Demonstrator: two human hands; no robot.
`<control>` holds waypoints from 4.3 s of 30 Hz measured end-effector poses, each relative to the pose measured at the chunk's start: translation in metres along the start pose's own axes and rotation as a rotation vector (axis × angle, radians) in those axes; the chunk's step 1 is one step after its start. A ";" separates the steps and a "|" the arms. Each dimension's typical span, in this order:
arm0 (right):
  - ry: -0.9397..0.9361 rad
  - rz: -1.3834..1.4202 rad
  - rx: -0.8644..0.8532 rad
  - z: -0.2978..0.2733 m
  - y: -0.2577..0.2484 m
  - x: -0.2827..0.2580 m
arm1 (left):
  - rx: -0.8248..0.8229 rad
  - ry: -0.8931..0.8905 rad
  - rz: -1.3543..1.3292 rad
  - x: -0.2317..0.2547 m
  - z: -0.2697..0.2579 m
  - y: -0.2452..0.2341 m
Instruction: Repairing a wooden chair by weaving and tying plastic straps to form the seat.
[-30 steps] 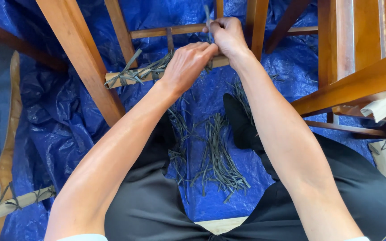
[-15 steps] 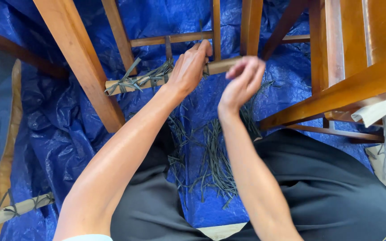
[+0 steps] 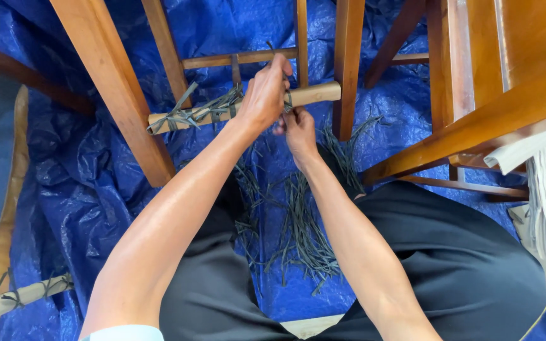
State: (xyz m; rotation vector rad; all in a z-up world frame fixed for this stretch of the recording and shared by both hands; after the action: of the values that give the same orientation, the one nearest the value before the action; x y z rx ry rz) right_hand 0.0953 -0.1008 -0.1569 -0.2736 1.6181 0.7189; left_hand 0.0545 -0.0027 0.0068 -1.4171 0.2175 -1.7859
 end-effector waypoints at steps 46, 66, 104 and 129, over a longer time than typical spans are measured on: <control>-0.236 -1.011 -0.503 0.034 0.020 -0.226 | 0.023 -0.021 -0.080 0.025 0.000 -0.027; -0.016 -0.778 -0.714 0.048 0.009 -0.174 | 0.055 0.103 -0.099 0.042 0.000 -0.050; 0.066 -0.715 -0.689 0.042 0.007 -0.167 | -0.070 -0.201 -0.210 0.005 -0.001 -0.036; 0.011 -0.631 -0.727 0.046 -0.002 -0.171 | -0.140 -0.135 -0.108 0.008 -0.004 -0.021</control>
State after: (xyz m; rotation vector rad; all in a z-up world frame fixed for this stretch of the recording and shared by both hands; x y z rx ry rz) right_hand 0.1654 -0.1132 0.0047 -1.2492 1.1171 0.7726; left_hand 0.0406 0.0044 0.0234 -1.6702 0.2018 -1.7820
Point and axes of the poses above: each hand's wrist, its own z-axis towards the middle knuckle, its own y-axis out of the palm, x = y × z, the point moved 5 cm from there along z, towards the middle knuckle, and after that the axes turned 5 degrees about -z, right-handed, at the moved point
